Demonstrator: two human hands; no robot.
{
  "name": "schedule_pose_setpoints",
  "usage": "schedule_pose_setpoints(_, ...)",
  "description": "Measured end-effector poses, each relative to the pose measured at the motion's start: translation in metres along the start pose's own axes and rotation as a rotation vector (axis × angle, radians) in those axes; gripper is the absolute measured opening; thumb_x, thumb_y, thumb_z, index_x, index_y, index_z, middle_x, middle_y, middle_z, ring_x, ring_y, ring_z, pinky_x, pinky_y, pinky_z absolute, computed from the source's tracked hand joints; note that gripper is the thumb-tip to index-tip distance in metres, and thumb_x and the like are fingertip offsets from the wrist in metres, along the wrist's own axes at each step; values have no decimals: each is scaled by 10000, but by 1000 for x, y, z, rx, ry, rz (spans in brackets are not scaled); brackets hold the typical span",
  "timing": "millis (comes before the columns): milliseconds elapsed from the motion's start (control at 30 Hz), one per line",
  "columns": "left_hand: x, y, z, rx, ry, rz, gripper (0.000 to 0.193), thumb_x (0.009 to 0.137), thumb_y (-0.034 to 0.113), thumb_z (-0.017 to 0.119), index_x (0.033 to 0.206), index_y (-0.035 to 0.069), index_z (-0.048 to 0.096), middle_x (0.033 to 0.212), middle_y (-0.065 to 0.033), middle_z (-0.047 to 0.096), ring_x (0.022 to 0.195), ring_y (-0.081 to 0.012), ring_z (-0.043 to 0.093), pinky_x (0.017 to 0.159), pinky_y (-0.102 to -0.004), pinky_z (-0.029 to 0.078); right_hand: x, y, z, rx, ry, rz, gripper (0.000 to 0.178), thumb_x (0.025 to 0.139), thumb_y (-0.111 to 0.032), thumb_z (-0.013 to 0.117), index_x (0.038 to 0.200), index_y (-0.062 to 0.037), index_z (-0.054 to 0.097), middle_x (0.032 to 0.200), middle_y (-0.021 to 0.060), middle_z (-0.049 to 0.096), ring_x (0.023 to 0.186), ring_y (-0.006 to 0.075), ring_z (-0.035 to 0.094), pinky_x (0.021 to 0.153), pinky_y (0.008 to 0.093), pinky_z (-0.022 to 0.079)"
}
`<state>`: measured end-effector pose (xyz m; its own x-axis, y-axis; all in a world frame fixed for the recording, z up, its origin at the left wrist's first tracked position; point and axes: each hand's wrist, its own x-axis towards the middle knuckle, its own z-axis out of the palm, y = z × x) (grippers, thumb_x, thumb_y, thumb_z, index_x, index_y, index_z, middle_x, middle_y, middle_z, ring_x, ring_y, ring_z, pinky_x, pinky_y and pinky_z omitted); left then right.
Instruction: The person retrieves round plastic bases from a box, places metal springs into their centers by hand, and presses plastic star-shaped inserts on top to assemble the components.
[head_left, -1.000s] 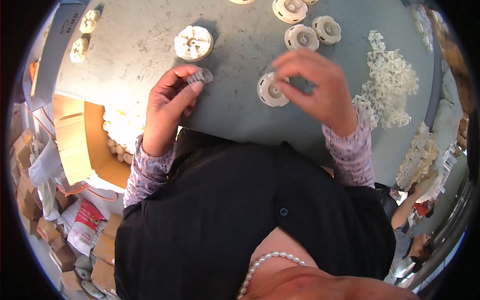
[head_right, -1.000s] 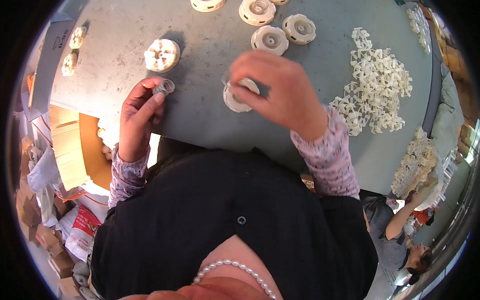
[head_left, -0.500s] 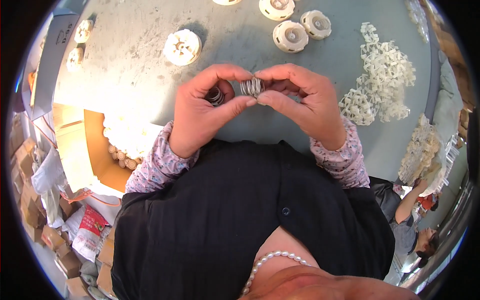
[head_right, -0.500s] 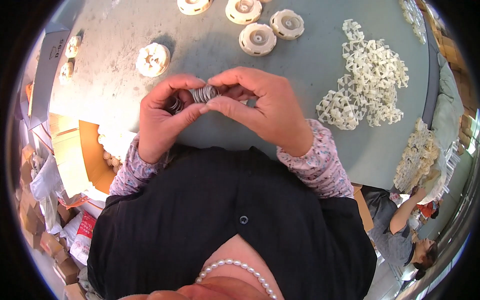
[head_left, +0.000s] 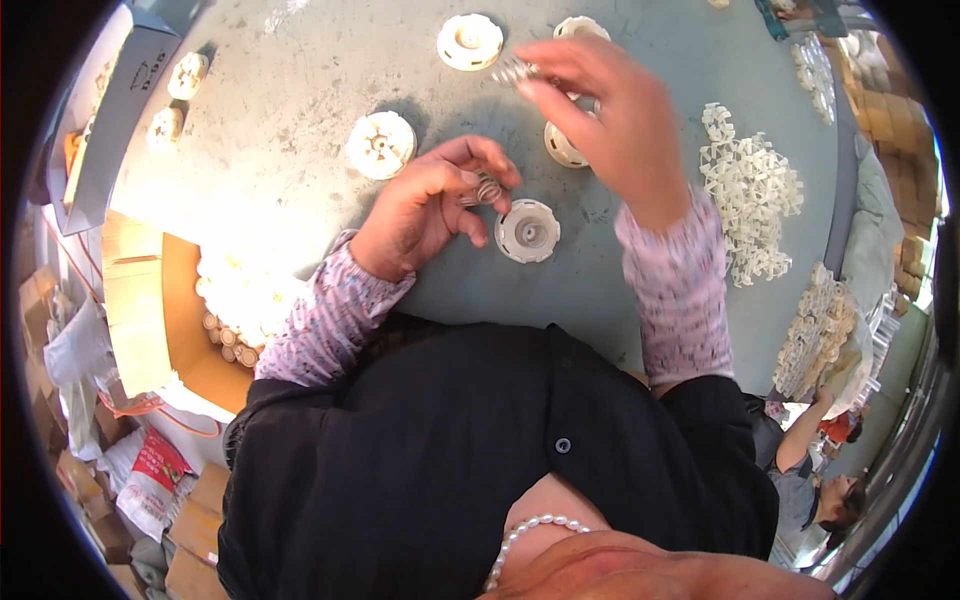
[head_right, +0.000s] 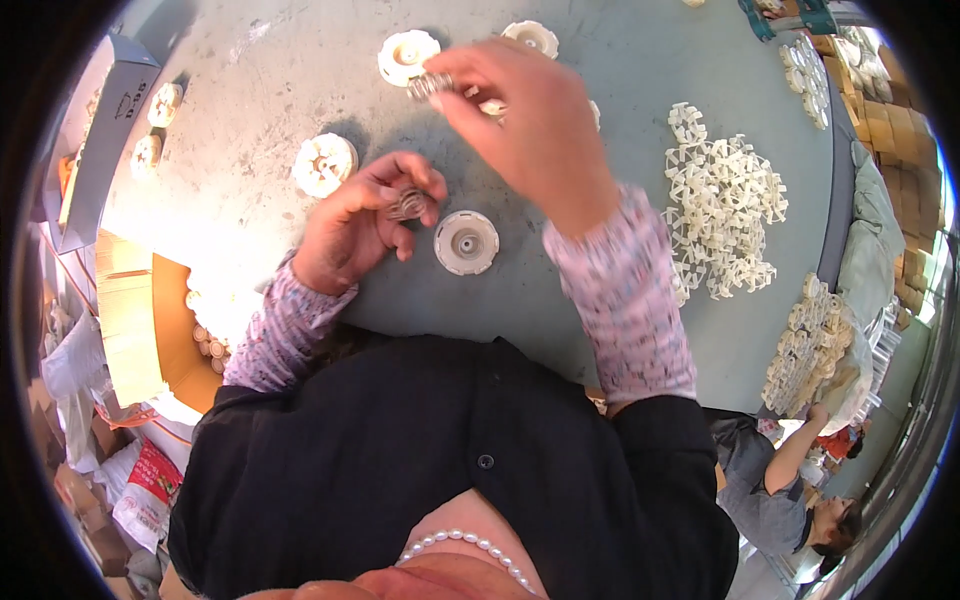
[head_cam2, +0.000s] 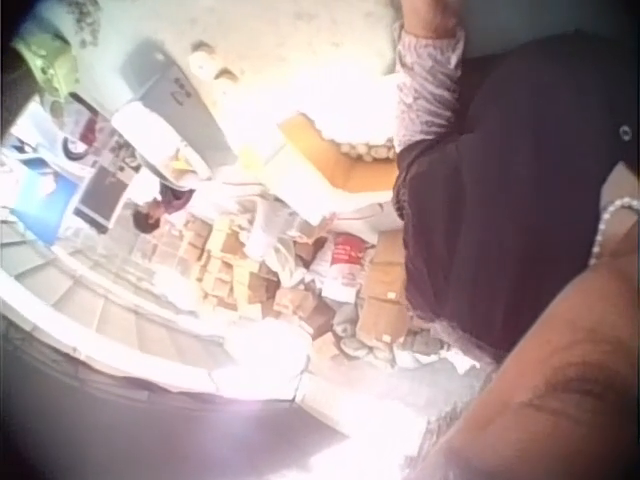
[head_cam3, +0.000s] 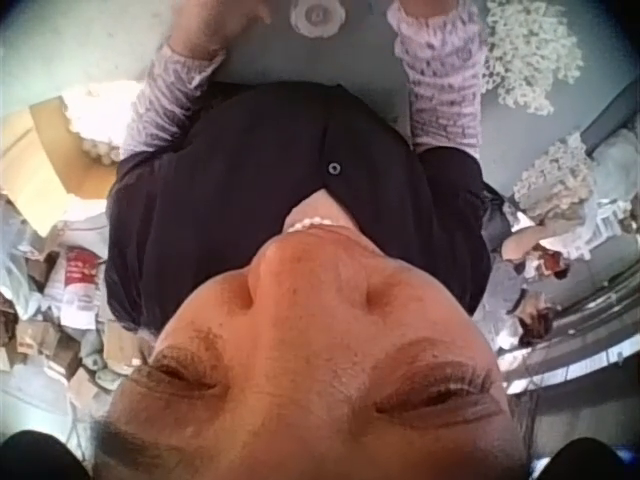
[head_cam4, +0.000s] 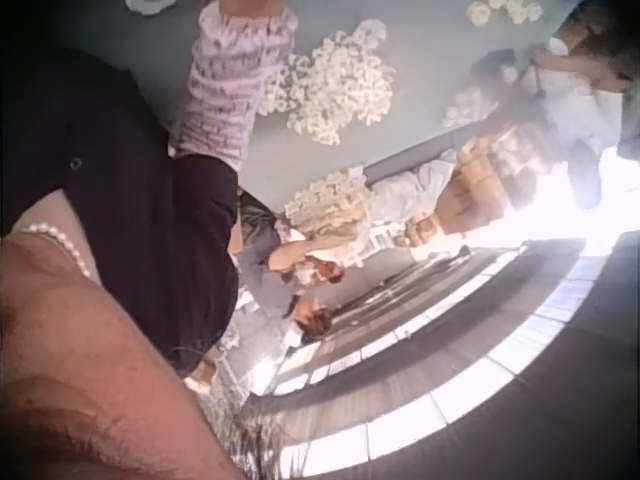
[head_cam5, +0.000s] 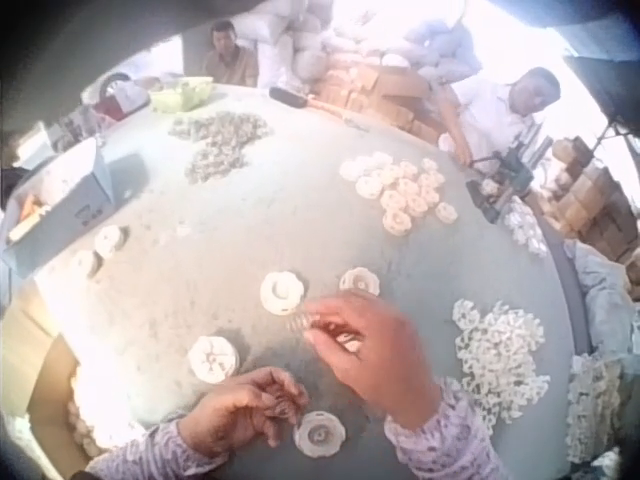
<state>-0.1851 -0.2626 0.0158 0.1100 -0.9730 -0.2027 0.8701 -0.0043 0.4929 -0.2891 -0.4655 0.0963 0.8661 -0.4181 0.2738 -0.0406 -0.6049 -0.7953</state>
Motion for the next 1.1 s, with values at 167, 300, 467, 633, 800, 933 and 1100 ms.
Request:
schedule_pose_setpoints(167,0,12,3,199,52,8,220,1042,116,669,1245,34,669,1100,-51,700,883,-112,656,606,-243,542,57,30,22,-44,-85,-75,245,908,-90,830,1143,-28,801,1018,127,805,888,209,800,776,309,619)
schedule_pose_setpoints(300,1,6,15,459,388,598,304,998,22,778,1292,46,705,1098,1,694,750,-24,594,586,-207,474,44,7,6,250,-370,184,296,982,-77,787,1249,47,760,1046,89,809,994,141,772,867,288,608)
schedule_pose_setpoints(467,7,-1,9,648,388,680,363,991,29,805,1342,22,713,1001,8,715,713,-26,588,576,-199,481,18,1,3,435,-424,329,282,968,-83,810,1211,57,776,1031,89,812,939,123,763,841,275,606)
schedule_pose_setpoints(633,8,4,10,428,394,500,240,1073,190,738,1248,27,745,898,-32,743,675,-75,630,548,-221,498,6,7,7,285,-273,0,243,918,-32,831,1161,-24,817,1020,80,810,900,155,775,802,297,619)
schedule_pose_setpoints(800,-3,25,-8,87,184,168,402,1143,415,597,1140,45,754,854,-35,724,602,-116,627,493,-248,474,3,-18,0,-55,-321,-561,231,834,13,857,1041,-79,807,1041,98,790,1003,251,775,831,339,625)
schedule_pose_setpoints(933,-3,19,-7,67,185,214,406,1127,420,625,1145,35,753,866,-29,715,584,-105,617,479,-242,455,10,-19,-8,189,-297,-446,219,836,0,868,1029,-83,806,1053,80,789,976,224,774,817,349,622)
schedule_pose_setpoints(1100,-2,22,-1,358,116,119,349,1125,343,627,1183,21,751,937,-45,737,649,-89,632,544,-239,480,56,29,2,-22,-165,-165,231,874,-107,860,1093,-52,808,978,91,774,902,222,774,793,347,611)
